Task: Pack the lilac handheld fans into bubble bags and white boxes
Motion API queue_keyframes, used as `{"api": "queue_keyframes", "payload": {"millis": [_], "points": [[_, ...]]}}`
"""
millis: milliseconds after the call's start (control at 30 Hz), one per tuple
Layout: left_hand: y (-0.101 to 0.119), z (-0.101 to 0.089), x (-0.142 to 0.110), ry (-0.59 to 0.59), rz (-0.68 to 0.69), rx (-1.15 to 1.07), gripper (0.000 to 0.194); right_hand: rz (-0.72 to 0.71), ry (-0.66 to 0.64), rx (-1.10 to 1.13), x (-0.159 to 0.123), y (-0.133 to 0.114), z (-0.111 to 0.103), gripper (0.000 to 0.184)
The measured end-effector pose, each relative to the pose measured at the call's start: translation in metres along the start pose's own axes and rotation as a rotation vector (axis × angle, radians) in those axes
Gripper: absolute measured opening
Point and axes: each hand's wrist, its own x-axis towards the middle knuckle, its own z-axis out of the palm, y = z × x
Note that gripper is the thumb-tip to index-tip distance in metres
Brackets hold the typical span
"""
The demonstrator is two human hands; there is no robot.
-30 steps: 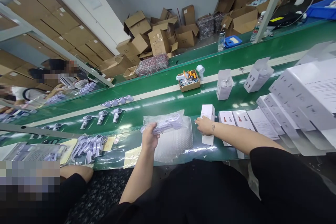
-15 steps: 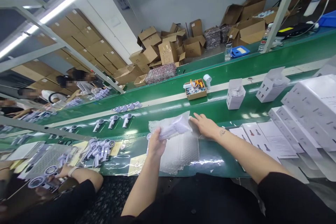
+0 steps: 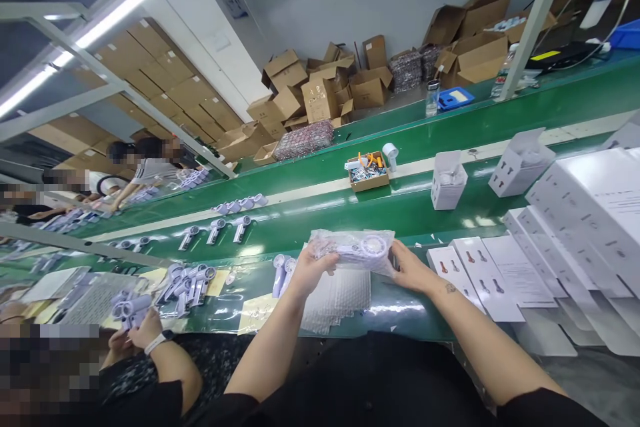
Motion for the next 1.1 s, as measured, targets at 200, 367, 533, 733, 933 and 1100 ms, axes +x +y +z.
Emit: {"api": "queue_keyframes", "payload": {"millis": [200, 367, 533, 733, 933, 1100], "points": [[-0.008, 0.014, 0.01, 0.13, -0.072, 0.177, 0.039, 0.083, -0.036, 0.074, -0.004, 0.008, 0.002, 0.066], [0.003, 0.037, -0.007, 0.103, 0.121, 0.904, 0.026, 0.144, 0.004, 0.082, -0.006, 0.009, 0.013, 0.064], [0.015, 0.099, 0.017, 0.017, 0.014, 1.224, 0.026, 0.225, 0.064, 0.074, -0.012, 0.009, 0.025, 0.069], [0.01, 0.111, 0.02, -0.202, 0.186, 1.381, 0.034, 0.274, 0.145, 0.161, -0.015, 0.008, 0.027, 0.061], [-0.031, 0.094, -0.013, -0.276, 0.42, 1.501, 0.04, 0.332, 0.098, 0.179, -0.008, -0.002, 0.016, 0.058], [-0.04, 0.054, -0.014, -0.03, 0.472, 1.282, 0.036, 0.32, 0.115, 0.09, 0.014, 0.006, -0.017, 0.056]]}}
